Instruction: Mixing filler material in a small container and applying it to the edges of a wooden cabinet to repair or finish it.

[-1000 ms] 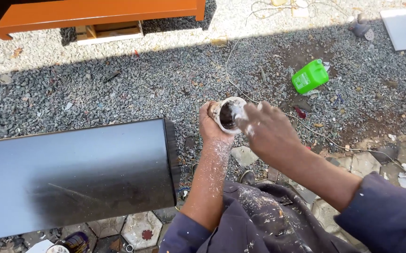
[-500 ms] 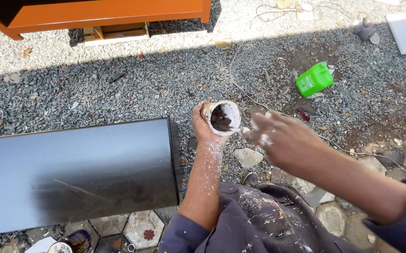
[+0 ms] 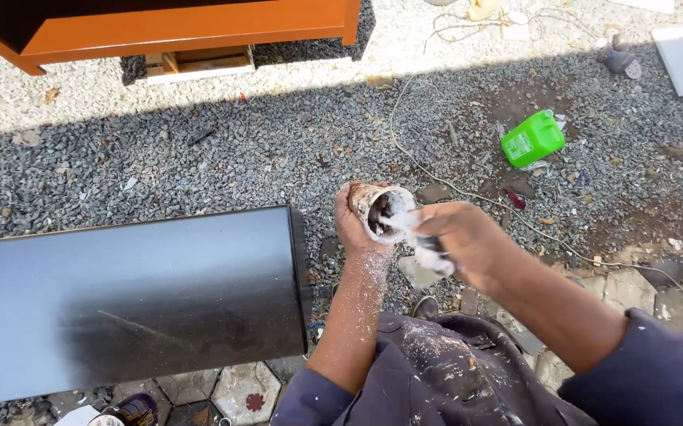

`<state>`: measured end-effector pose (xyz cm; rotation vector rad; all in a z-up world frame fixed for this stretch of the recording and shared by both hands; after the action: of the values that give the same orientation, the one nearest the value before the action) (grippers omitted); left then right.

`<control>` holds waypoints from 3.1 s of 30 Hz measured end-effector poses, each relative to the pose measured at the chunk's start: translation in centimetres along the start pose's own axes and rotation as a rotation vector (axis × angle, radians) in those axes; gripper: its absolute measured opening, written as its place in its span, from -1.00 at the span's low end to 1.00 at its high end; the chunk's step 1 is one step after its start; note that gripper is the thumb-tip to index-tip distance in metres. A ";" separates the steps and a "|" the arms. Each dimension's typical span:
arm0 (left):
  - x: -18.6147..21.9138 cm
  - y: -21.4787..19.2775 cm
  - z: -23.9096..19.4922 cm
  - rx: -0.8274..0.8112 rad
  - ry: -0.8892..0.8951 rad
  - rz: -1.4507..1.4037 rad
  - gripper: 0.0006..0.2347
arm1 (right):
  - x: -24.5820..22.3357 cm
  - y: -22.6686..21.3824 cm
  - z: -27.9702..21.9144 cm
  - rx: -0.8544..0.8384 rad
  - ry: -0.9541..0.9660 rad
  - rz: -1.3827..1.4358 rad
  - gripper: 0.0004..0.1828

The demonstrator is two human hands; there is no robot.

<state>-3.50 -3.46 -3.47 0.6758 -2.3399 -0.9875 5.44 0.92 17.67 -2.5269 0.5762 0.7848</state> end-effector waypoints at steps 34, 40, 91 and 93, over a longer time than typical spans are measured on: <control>2.4 2.8 -1.9 0.098 -0.163 0.086 -0.89 | -0.6 -2.1 1.2 -0.166 -1.014 -1.557 -0.51; 0.3 1.2 -0.3 0.107 -0.133 0.014 -0.86 | -4.0 -2.5 -1.9 -0.118 -0.930 -1.507 -0.56; 3.5 6.5 8.8 0.398 -0.125 0.230 -0.77 | -5.6 -0.7 15.6 -0.240 -0.466 -0.889 -0.71; 4.1 7.8 10.5 0.367 -0.147 0.243 -0.77 | -8.0 -1.5 15.4 -0.172 -0.300 -0.536 -0.70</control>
<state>-14.94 4.07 -3.00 0.4464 -2.6878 -0.5209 -6.39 12.05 11.40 -2.4635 -0.2699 0.9996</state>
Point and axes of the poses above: each hand's wrist, its own z-axis towards the middle knuckle, its own y-axis out of the palm, x = y × z, the point moved 1 cm from there along z, towards the middle knuckle, and after that the axes turned 13 degrees about z, right-handed, at the moved point
